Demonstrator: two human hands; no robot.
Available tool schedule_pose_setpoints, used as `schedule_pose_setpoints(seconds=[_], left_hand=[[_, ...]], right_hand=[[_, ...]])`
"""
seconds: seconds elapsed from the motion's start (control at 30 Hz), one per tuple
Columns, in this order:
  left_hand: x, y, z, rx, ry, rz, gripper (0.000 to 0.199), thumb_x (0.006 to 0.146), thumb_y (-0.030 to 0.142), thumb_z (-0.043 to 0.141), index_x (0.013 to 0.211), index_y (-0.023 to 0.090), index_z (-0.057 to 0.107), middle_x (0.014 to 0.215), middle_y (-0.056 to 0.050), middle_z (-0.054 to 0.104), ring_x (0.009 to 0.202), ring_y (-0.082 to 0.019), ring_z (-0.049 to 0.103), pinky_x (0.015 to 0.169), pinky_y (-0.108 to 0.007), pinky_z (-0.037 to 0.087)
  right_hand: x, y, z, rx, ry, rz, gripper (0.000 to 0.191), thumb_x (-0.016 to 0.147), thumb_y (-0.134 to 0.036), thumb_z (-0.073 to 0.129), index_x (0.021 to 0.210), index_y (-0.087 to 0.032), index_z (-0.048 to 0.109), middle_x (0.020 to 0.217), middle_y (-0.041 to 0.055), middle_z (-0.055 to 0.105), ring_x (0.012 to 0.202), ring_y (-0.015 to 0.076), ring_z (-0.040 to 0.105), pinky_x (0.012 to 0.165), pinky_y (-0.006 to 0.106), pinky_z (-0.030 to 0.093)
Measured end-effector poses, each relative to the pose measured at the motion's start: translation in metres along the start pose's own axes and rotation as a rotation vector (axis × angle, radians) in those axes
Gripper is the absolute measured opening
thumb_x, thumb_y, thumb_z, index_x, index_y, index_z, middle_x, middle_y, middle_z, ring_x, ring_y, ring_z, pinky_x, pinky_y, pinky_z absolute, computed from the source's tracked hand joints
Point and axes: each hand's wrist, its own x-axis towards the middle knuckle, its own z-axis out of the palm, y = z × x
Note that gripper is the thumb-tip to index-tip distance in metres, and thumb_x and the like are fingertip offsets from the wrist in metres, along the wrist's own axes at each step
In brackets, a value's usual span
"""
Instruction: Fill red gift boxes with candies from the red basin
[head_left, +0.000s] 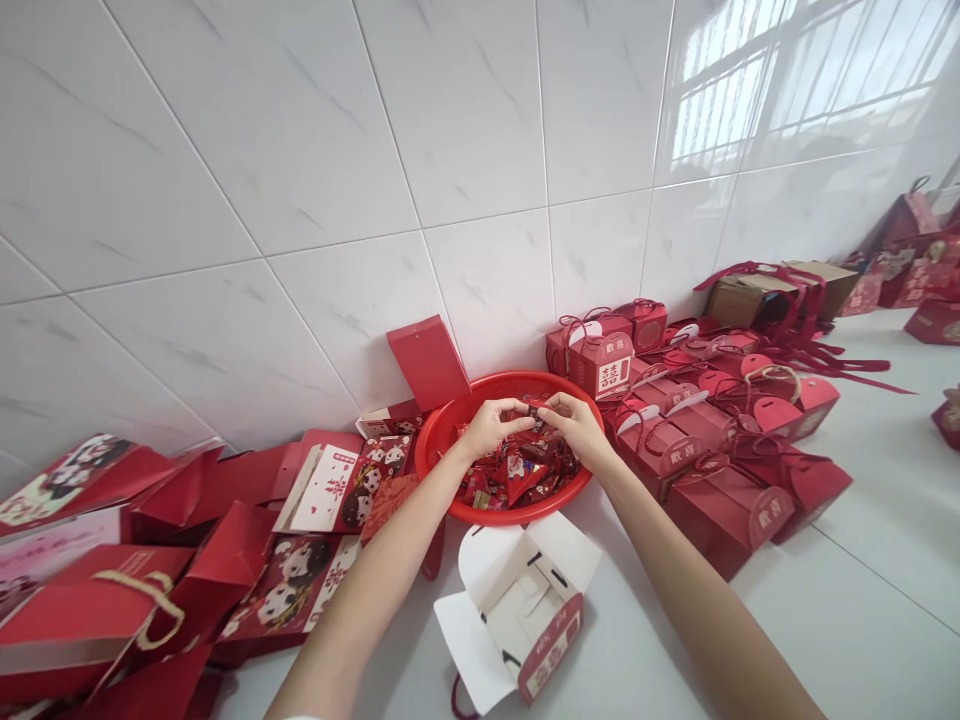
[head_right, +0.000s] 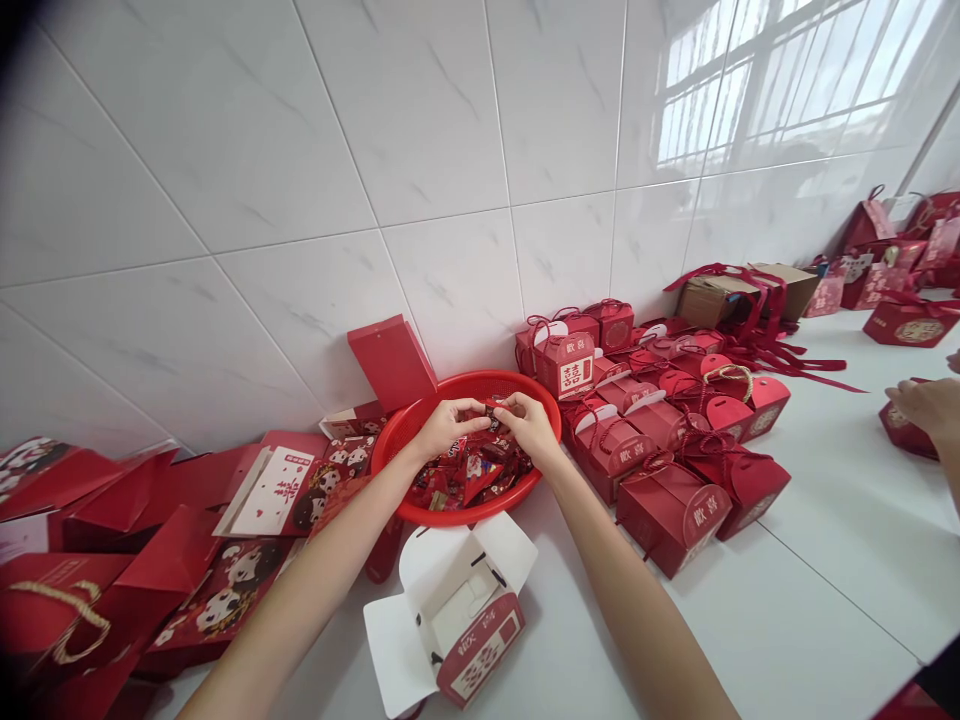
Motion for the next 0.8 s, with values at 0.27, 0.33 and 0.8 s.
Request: schedule_pose_setpoints(seconds=[0.27,0.33,0.8], left_hand=[[-0.001,0.000,0.000,-0.022,0.004,-0.001,0.033,0.070,0.043,0.081,0.086,0.015,0.076,0.088,-0.006,0.076,0.086,-0.022,0.067,0.087,-0.036,0.051],[0.000,-0.001,0.001,-0.060,-0.006,-0.024,0.032,0.071,0.040,0.080,0.090,0.014,0.076,0.092,-0.007,0.076,0.088,-0.023,0.068,0.088,-0.037,0.051],[0.001,-0.010,0.004,-0.189,0.186,-0.136,0.060,0.071,0.014,0.072,0.128,0.017,0.056,0.094,-0.004,0.071,0.073,-0.014,0.066,0.071,-0.027,0.053]], right_hand=[[0.000,-0.001,-0.001,-0.021,-0.030,0.024,0.038,0.058,-0.050,0.084,0.074,-0.020,0.066,0.068,-0.0008,0.066,0.063,0.0149,0.060,0.054,0.025,0.050],[0.001,-0.001,-0.001,0.007,-0.017,0.024,0.039,0.058,-0.051,0.083,0.072,-0.020,0.065,0.067,-0.0005,0.066,0.062,0.0145,0.061,0.055,0.025,0.050],[0.005,-0.001,-0.003,0.103,0.163,0.088,0.040,0.056,-0.050,0.084,0.074,-0.020,0.064,0.066,-0.0011,0.066,0.056,0.0124,0.056,0.049,0.024,0.046]])
